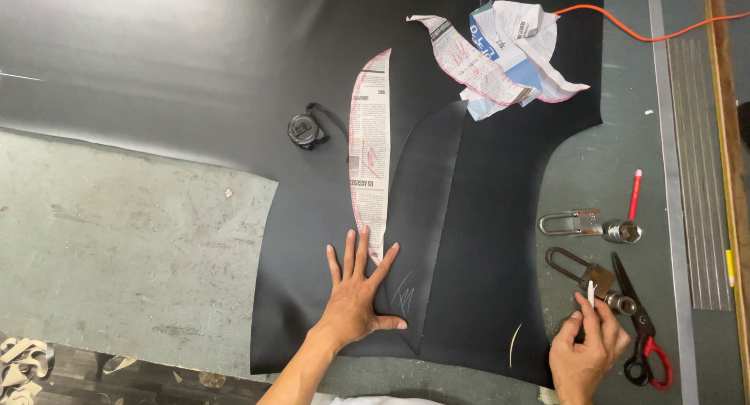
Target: The person places a newspaper template on a black sheet, secures it with weights, and cuts the material around the template using shears. The person then removes the template and cuts a second piece using a cardboard template.
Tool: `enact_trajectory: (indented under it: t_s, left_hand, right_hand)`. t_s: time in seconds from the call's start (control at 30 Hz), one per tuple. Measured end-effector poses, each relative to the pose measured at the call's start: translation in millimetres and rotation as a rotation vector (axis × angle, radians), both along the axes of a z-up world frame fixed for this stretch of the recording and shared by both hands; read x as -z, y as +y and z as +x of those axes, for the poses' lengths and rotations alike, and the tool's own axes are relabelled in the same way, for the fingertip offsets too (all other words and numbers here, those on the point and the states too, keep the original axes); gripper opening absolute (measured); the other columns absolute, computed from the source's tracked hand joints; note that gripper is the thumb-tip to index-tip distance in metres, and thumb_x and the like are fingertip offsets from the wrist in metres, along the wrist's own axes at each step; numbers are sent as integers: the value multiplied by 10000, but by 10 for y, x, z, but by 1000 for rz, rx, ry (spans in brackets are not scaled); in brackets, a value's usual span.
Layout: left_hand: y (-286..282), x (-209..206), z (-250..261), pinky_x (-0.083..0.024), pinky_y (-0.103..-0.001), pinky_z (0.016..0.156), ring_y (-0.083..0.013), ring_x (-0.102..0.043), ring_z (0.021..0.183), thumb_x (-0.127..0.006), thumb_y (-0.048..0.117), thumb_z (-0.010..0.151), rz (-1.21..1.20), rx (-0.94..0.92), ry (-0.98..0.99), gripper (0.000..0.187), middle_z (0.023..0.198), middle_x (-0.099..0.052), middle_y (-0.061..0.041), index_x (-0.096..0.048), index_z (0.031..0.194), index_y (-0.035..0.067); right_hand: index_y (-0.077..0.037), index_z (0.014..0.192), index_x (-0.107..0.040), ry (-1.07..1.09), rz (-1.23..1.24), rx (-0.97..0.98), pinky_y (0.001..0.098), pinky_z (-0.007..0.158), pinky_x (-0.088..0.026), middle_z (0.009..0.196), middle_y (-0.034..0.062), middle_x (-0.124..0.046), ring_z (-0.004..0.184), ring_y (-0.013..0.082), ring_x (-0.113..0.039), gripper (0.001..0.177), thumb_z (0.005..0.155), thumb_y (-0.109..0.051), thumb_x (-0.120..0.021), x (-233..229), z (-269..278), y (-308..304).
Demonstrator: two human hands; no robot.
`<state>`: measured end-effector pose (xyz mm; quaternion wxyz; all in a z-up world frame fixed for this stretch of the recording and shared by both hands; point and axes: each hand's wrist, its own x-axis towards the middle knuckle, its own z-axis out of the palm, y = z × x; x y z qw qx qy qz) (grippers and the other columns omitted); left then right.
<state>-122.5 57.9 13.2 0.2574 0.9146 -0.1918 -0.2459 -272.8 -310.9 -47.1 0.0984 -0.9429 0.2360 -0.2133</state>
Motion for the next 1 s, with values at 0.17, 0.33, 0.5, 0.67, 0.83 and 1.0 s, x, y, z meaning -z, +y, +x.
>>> enact_trajectory:
  t_s: [0.17, 0.33, 0.5, 0.67, 0.83, 1.0]
  left_hand:
    - [-3, -4, 15, 137, -698, 1167, -447, 209, 1512, -951, 623, 463, 17, 5, 24, 1411, 1647, 152, -256, -170, 1600, 323]
    - [-5, -6, 16, 139, -698, 1166, -444, 214, 1511, -948, 627, 471, 27, 9, 27, 1409, 1649, 155, -253, -162, 1601, 327]
    - [-5, 4, 13, 143, -699, 1167, -446, 215, 1510, -946, 633, 467, 28, 10, 26, 1414, 1648, 154, -251, -158, 1601, 330]
    - [-2, 13, 9, 137, -702, 1165, -452, 212, 1510, -943, 637, 469, 19, 14, 8, 1415, 1646, 153, -262, -158, 1603, 321]
    - [-5, 12, 11, 132, -703, 1166, -453, 210, 1510, -941, 639, 469, 35, 16, 18, 1414, 1645, 154, -262, -158, 1603, 323]
    - [-4, 13, 6, 134, -699, 1169, -450, 210, 1511, -943, 638, 460, 27, 10, 20, 1415, 1647, 153, -258, -166, 1601, 326]
  right_hand:
    - [-124, 1278, -738, 28, 10, 8, 396, 1098, -417, 1373, 25, -605, 1248, 272, -459, 282, 1030, -51, -626, -3, 0, 6]
    - [-120, 1272, -738, 35, 11, 11, 409, 1119, -419, 1375, 29, -604, 1242, 270, -454, 275, 1032, -53, -623, -5, 5, -8]
    - [-116, 1272, -738, 28, 11, 7, 393, 1088, -422, 1375, 31, -606, 1252, 272, -455, 273, 1033, -51, -623, -8, 4, 2]
    - [-117, 1273, -739, 13, 26, 6, 399, 1096, -426, 1365, 25, -613, 1237, 267, -457, 280, 1028, -45, -625, -15, 3, 17]
    - [-120, 1271, -742, 20, 24, 8, 392, 1083, -422, 1366, 24, -610, 1235, 264, -454, 277, 1029, -47, -628, -7, 3, -1]
    - [-123, 1274, -738, 25, 37, 11, 383, 1090, -414, 1372, 21, -603, 1242, 263, -448, 272, 1037, -56, -624, 9, -13, -13]
